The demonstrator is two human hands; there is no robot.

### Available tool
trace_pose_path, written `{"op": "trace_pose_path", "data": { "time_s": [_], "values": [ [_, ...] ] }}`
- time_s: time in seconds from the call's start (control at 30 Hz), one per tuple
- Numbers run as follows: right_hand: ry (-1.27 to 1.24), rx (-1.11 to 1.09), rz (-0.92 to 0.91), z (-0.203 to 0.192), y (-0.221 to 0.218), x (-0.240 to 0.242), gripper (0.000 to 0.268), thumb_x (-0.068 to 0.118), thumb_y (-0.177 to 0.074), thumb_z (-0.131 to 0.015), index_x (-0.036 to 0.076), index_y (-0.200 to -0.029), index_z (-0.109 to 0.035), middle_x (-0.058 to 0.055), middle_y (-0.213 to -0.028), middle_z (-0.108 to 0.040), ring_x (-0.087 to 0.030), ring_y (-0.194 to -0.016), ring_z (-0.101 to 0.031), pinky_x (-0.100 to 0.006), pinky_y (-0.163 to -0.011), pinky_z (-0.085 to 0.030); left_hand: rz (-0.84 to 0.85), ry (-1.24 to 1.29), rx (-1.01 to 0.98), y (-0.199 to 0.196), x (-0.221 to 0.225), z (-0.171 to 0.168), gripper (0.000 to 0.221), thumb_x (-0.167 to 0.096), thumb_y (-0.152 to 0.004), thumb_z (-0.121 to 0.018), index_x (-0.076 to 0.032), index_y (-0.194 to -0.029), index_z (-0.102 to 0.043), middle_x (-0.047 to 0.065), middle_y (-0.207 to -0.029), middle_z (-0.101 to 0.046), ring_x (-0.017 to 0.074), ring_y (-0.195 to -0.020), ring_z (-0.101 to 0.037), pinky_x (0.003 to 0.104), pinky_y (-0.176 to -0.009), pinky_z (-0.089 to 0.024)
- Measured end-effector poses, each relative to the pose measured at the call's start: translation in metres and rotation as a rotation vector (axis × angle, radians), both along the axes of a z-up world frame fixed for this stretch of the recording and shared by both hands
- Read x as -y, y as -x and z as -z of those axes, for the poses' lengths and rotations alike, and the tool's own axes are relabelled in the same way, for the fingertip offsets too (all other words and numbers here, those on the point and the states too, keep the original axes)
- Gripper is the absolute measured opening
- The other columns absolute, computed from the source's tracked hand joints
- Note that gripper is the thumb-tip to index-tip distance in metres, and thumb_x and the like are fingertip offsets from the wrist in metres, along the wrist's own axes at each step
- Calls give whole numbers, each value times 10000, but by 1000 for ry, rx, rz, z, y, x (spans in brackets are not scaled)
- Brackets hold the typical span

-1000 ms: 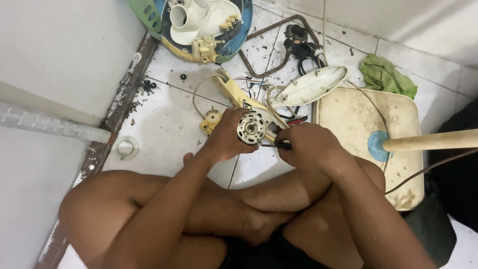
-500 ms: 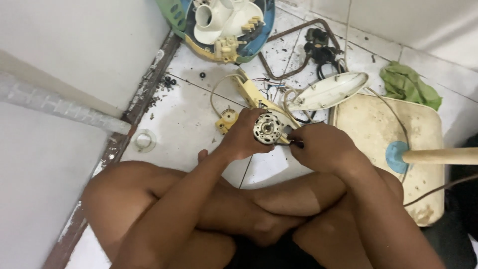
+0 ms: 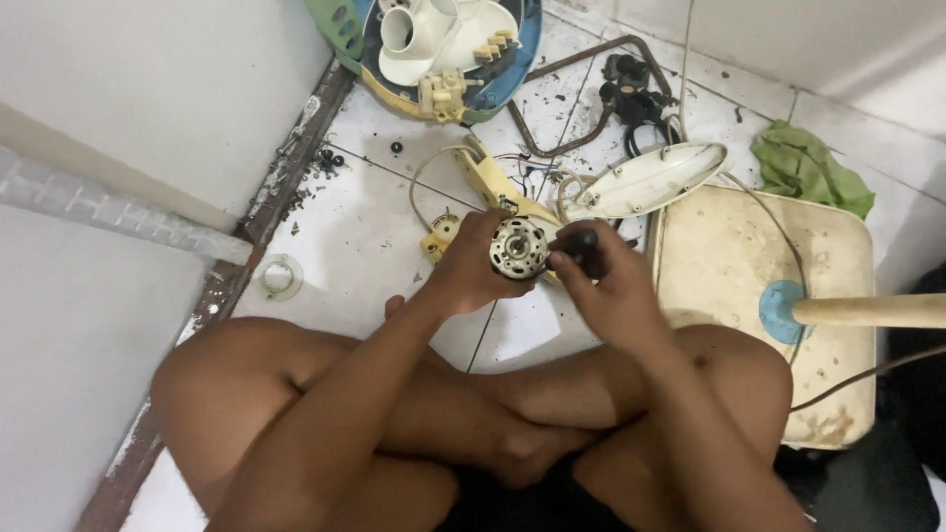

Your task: Disassembling and cleaning the internal components of an electric fan motor on the floor.

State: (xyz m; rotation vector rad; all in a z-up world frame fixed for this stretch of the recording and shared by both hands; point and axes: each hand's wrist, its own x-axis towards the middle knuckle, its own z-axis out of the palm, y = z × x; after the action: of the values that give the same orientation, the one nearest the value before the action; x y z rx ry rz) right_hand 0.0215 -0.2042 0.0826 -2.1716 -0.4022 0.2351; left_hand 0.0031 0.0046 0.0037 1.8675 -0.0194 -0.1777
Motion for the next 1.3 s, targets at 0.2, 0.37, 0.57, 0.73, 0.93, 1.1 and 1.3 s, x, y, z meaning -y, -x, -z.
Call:
{"op": "trace_pose_path", "data": {
  "time_s": [0.2,0.37,0.57,0.73,0.93,1.1,1.3],
  "values": [
    [-272,151,-110,55,0,12,179,28,-1047,-500,16,-1208,-424,-200,-953,-753,-291,-696,-750,-415,-658,-632,-35,-15,-43,12,4,-6,950,-318,-672,-936,-75,-1445,-441,242,-1311,-486,419,-1350,-482,515,-1160,-412],
    [-448,127,-115,68,-10,22,227,149,-1084,-466,-7,-1220,-373,-217,-928,-739,-304,-723,-775,-433,-711,-649,-105,37,-15,16,6,-11,947,-298,-698,-929,1,-1439,-420,296,-1279,-483,484,-1338,-472,559,-1160,-395],
    [-331,227,-165,62,-14,10,184,38,-1040,-543,-8,-1184,-438,-174,-862,-740,-278,-681,-758,-384,-632,-625,-170,-38,55,16,6,0,940,-283,-640,-957,-20,-1402,-474,233,-1246,-512,421,-1307,-508,501,-1155,-428],
    [-430,208,-176,69,-8,0,186,39,-1053,-507,-21,-1210,-427,-211,-895,-737,-292,-731,-752,-391,-666,-631,-275,-23,114,27,1,8,884,-263,-662,-959,2,-1364,-493,237,-1209,-534,416,-1271,-532,504,-1140,-429],
    [-513,193,-190,79,7,-12,173,27,-1051,-477,-11,-1203,-405,-225,-919,-719,-295,-757,-754,-410,-701,-657,-331,-26,55,45,-6,1,905,-277,-656,-944,27,-1369,-478,252,-1209,-551,411,-1245,-557,510,-1121,-464],
    [-466,287,-143,72,18,-24,173,16,-1040,-492,-15,-1196,-424,-211,-920,-725,-316,-749,-768,-416,-689,-664,-358,31,32,49,-15,7,918,-310,-652,-954,37,-1359,-482,260,-1205,-560,418,-1245,-564,505,-1107,-471],
    [-474,362,-78,72,23,-33,155,40,-1047,-514,-14,-1170,-436,-220,-923,-711,-331,-768,-764,-431,-689,-656,-350,1,-22,46,-20,9,1005,-345,-628,-954,-4,-1420,-438,243,-1257,-543,421,-1287,-558,503,-1127,-468]
  ]
}}
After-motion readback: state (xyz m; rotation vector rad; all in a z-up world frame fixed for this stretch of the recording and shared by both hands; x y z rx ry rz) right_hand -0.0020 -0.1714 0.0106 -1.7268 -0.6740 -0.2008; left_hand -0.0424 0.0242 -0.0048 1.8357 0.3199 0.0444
